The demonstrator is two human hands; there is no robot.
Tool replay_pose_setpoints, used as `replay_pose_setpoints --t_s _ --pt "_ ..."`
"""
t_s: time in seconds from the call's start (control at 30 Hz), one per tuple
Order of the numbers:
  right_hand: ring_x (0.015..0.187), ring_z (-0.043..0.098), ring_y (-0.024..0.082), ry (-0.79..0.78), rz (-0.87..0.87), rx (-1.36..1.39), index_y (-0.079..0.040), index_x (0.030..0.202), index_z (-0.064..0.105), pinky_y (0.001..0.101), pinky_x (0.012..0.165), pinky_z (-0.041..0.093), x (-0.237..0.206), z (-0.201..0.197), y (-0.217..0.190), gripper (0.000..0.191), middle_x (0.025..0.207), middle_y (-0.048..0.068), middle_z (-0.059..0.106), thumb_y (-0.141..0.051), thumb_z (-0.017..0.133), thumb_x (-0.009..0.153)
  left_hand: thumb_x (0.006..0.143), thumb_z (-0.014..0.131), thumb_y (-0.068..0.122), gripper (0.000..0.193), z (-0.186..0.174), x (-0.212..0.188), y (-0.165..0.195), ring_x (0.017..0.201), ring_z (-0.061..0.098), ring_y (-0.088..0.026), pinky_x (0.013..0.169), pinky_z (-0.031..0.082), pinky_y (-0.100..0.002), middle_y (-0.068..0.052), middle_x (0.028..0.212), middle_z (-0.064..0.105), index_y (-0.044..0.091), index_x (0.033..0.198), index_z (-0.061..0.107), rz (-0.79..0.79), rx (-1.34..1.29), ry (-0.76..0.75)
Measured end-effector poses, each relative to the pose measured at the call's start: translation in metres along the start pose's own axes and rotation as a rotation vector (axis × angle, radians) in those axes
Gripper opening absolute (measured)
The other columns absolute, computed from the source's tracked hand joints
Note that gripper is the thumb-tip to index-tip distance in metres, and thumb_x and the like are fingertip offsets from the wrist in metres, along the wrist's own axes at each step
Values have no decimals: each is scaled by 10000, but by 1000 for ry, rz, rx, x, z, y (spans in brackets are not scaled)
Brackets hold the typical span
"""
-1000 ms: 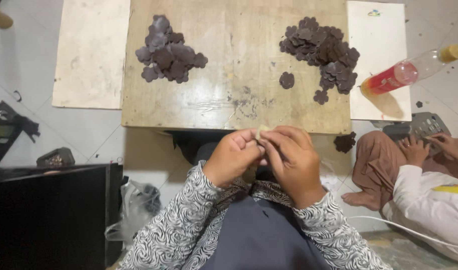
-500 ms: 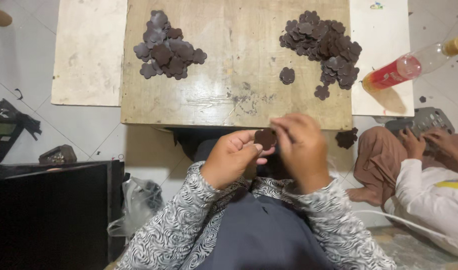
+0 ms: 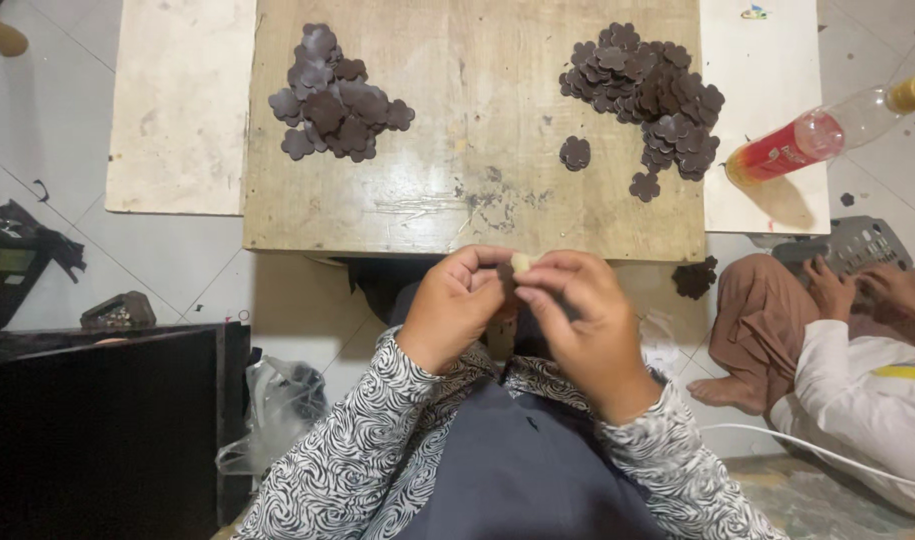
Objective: The person sits on the floor and uses a small cylindrical tool to rub and smooth the edges of dark flower-shaped cutouts. They handle the pieces one by one, rotating them to treat all sides, and place the finished items into a pile on the table.
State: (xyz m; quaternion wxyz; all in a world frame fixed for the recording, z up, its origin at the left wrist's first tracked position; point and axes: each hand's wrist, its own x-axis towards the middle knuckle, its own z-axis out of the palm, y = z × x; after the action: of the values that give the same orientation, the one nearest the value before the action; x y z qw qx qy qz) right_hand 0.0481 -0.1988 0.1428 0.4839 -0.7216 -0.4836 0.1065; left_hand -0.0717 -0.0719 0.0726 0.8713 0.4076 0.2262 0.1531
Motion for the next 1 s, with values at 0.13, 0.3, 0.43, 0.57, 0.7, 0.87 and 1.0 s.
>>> replay_pose_setpoints --t_s 0.13,0.3,0.43,0.57,0.7,0.87,1.0 --pt "1046 692 251 34 -36 -130 -59 1045 767 338 899 567 -2 3 -8 193 1103 110 693 2 762 862 1017 528 65 335 1 -3 5 955 718 -145 855 601 -297 -121 1113 719 -84 1310 588 -35 -110 -1" --pt "973 708 253 37 -90 -117 -33 1088 756 337 859 575 3 -3 -7 227 1207 189 672 15 746 866 1030 538 40 376 10 -10 18 1084 669 -140 943 579 -321 -80 1223 685 -56 1393 563 3 -71 -102" --pt "1054 718 265 29 -82 -150 -40 1113 742 336 885 587 11 -10 -6 233 1143 153 718 23 728 890 1020 506 62 366 11 -5 19 1094 694 -140 922 594 -313 -64 1221 691 -22 1370 572 -63 -73 -50" --pt "1017 719 263 74 -95 -123 -36 1161 707 334 873 592 8 -4 -11 242 1125 147 708 12 736 926 1053 489 86 389 11 -5 12 1089 665 -107 897 568 -260 -54 1254 686 9 1428 559 -9 24 -100" --pt "996 690 320 44 -201 -242 -52 1114 726 380 866 567 9 7 -12 261 1067 146 702 38 723 869 1087 483 59 393 16 -10 6 992 602 -118 846 519 -260 -89 1195 677 -41 1443 615 90 163 -101" --pt "1010 690 304 127 -95 -254 -52 1112 711 380 874 564 19 -3 -7 196 1077 126 692 46 711 942 1032 471 61 371 15 -10 8 1121 685 -114 938 585 -297 -64 1236 699 -10 1379 578 1 74 -52" --pt "966 673 310 103 -178 -216 -47 1114 713 367 824 565 7 -4 -16 208 1093 159 666 32 710 921 1032 461 48 396 17 -10 4 1139 660 -124 959 550 -298 -66 1265 689 -23 1404 578 41 82 -64"
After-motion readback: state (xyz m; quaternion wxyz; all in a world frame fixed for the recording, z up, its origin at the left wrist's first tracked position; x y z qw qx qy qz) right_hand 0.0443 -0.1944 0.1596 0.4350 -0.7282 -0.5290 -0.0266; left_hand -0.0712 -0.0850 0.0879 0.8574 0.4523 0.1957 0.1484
